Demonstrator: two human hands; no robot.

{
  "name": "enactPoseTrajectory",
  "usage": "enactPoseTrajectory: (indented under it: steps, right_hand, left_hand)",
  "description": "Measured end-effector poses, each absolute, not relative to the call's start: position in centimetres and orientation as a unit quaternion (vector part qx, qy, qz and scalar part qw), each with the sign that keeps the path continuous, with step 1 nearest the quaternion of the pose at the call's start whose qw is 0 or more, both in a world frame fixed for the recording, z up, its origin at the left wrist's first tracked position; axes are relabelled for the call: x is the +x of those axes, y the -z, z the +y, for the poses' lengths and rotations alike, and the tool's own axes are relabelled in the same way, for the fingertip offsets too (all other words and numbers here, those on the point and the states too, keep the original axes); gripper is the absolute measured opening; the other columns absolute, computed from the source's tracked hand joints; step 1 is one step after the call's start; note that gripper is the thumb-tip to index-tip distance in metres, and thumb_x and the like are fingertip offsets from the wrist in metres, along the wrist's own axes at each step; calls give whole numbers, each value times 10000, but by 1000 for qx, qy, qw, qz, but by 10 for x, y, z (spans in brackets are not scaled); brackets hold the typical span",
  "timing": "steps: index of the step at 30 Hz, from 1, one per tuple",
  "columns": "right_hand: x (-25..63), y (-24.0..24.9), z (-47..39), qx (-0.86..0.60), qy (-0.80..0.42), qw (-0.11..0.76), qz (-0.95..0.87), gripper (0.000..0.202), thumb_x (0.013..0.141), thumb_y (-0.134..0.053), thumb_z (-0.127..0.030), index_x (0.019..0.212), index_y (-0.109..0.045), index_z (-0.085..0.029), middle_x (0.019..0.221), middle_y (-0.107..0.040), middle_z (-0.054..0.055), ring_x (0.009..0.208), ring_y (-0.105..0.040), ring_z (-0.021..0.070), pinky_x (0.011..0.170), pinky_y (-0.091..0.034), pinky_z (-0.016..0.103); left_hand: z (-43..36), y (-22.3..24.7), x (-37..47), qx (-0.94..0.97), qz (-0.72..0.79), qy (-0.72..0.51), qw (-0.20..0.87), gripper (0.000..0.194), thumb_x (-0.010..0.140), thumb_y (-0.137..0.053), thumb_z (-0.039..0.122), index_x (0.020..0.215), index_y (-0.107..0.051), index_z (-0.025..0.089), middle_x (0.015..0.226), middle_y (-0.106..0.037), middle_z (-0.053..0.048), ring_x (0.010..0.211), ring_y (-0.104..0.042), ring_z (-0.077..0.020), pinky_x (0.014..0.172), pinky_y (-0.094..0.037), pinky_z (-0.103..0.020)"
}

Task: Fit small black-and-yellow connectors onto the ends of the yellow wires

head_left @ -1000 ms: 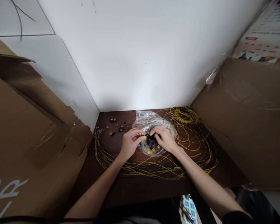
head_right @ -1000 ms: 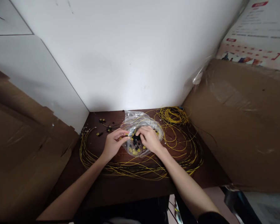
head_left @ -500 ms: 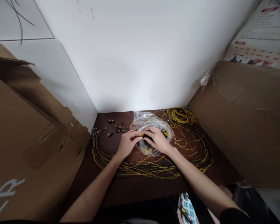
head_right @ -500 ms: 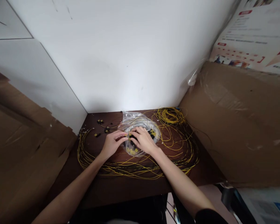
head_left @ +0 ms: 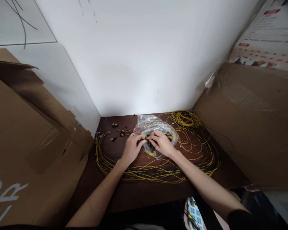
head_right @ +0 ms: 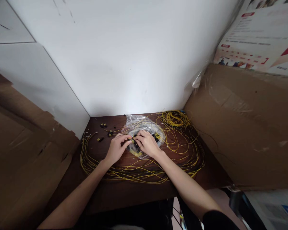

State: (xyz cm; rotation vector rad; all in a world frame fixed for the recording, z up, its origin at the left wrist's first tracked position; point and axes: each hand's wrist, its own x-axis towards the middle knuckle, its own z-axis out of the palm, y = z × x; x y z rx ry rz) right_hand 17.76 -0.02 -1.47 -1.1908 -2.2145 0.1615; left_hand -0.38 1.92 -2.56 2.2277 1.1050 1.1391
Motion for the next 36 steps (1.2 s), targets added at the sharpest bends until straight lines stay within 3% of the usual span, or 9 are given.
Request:
enactPoseTrajectory:
  steps: [4,8,11,16,20,25,31,36]
  right_hand:
    - [174,14,1,-459,-54,283,-840,199,863,-498,-286,963,-646,-197,870,-581,67,842,-514,186,749,-393,317]
    - [173,8,12,-473,-85,267,-835,117,831,-549,-238,830,-647,-175,809,-597,56,796,-529,172,719,-393,286]
    - [174,0,23,-464,-170,257,-831,71,780,-600,-187,724,-635,-162,705,-596,21,643,-521,129,619,-382,243]
    - [171,-1,24,-448,-333,389,-733,119,775,-587,-254,773,-646,-151,663,-608,-2,592,-524,111,571,-409,226]
    - [159,9,15,-443,-393,503,-629,144,717,-641,-274,781,-655,-146,653,-608,-3,583,-536,103,587,-437,232]
    - [146,14,10,-423,-460,527,-576,176,641,-700,-277,762,-680,-151,766,-677,36,661,-612,127,680,-486,266]
    - [149,16,11,-436,-467,566,-521,213,622,-721,-295,775,-682,-151,694,-687,36,628,-629,150,668,-506,292]
    - [151,15,11,-436,-467,577,-508,234,581,-752,-314,730,-686,-147,703,-687,41,608,-619,142,645,-502,283]
  left_hand:
    - [21,25,-2,809,381,-399,205,173,788,-564,178,924,-668,198,898,-661,-55,859,-540,-200,792,-436,-347]
    - [21,23,-2,813,380,-391,205,195,792,-550,160,925,-687,202,897,-652,-57,879,-541,-201,824,-420,-357]
    - [23,23,-2,798,396,-397,222,197,790,-547,159,915,-695,195,865,-645,-57,840,-551,-188,776,-439,-326]
    - [28,30,-3,733,427,-432,305,228,772,-572,197,972,-670,150,836,-667,-58,683,-579,-144,632,-458,-254]
    - [31,34,-3,679,433,-460,374,255,741,-611,222,975,-639,125,818,-686,-68,723,-623,-158,668,-477,-256]
    - [31,36,-3,649,432,-491,388,174,729,-620,219,880,-649,140,848,-692,-71,797,-644,-171,748,-490,-278]
    - [29,34,-2,656,424,-489,388,165,750,-601,226,889,-648,149,865,-688,-65,772,-639,-162,708,-485,-259]
    - [24,27,-1,705,418,-477,317,151,778,-576,220,894,-647,154,840,-648,-47,695,-574,-128,628,-440,-228]
